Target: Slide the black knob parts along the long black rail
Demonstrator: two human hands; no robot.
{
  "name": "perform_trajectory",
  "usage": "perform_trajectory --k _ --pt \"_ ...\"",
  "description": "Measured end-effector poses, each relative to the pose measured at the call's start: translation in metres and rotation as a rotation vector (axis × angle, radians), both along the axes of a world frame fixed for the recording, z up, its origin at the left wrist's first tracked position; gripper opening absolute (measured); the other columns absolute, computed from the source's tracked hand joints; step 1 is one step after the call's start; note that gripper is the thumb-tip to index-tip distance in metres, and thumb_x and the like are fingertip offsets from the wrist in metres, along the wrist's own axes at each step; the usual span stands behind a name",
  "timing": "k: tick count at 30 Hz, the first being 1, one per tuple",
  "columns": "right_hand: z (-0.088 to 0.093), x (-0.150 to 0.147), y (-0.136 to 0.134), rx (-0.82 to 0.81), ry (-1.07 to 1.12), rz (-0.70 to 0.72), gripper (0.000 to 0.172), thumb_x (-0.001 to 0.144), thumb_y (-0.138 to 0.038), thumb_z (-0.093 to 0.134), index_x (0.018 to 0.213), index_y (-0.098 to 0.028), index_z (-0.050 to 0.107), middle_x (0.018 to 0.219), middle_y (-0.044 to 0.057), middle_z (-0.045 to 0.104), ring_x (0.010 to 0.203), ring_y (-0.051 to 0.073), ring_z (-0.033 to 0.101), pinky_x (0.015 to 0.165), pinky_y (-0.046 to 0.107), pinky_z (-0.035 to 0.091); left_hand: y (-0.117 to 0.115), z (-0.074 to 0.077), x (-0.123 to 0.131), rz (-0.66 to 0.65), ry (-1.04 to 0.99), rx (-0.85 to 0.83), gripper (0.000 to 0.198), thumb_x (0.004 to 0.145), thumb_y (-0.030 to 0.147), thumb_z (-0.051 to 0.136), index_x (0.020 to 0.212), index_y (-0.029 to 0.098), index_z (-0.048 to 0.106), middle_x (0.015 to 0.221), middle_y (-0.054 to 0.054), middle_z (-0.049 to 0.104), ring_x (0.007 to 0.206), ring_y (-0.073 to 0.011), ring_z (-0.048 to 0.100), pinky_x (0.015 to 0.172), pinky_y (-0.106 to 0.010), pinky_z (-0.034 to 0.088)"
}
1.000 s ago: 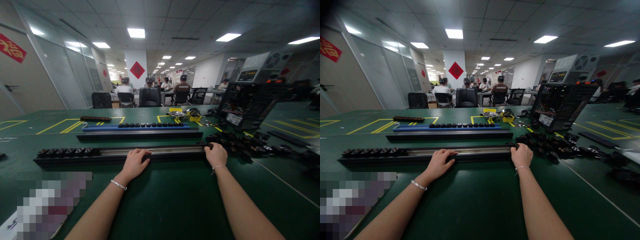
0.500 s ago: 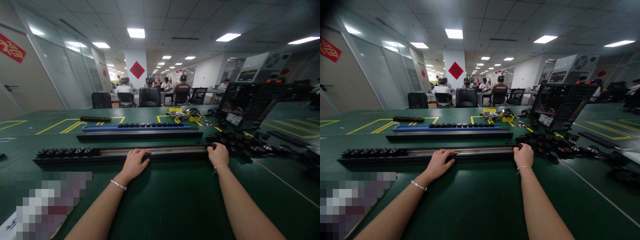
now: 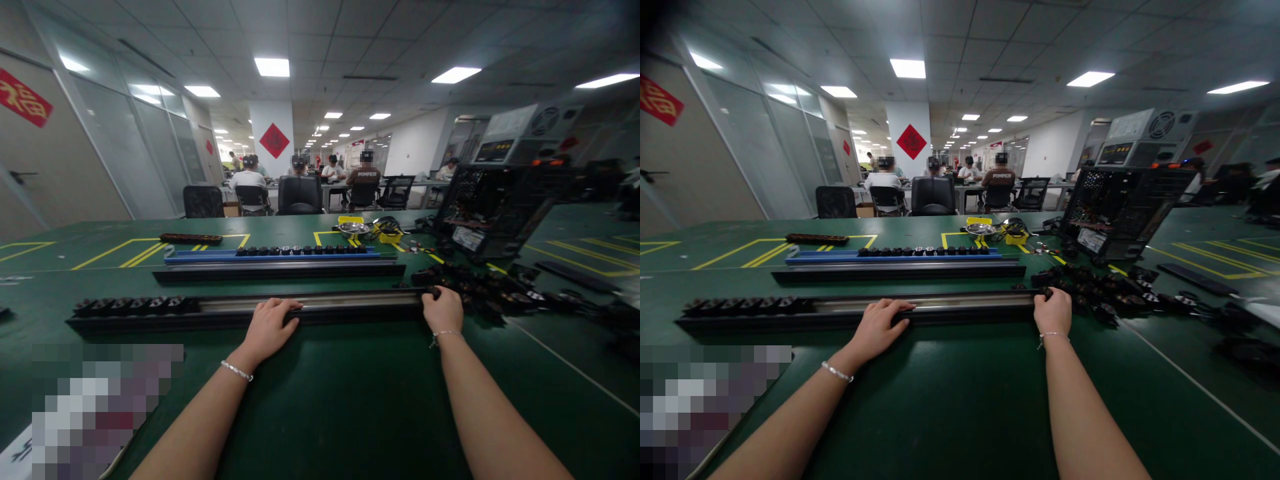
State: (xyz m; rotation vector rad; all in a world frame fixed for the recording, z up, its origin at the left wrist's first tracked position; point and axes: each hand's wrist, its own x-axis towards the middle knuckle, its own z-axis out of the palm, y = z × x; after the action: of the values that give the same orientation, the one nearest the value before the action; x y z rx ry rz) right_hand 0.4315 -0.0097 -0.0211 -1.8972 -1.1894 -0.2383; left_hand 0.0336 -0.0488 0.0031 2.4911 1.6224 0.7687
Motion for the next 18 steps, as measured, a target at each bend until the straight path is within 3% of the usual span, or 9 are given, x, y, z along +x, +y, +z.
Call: perform_trajectory --k 18 --pt "-0.004 0.016 0.001 0.075 0.072 -0.113 0.042 0.067 -0.025 0.045 0.099 -0.006 0.064 0.092 0.016 0.06 0.098 0.028 0.05 0.089 0.04 0.04 0.0 0.0 0.0 -0.001 0.001 0.012 0.029 0.082 0.032 0.052 0.111 0.031 0.057 0.107 0.002 0.066 0.105 -0.0206 0.053 0.091 -0.04 0.034"
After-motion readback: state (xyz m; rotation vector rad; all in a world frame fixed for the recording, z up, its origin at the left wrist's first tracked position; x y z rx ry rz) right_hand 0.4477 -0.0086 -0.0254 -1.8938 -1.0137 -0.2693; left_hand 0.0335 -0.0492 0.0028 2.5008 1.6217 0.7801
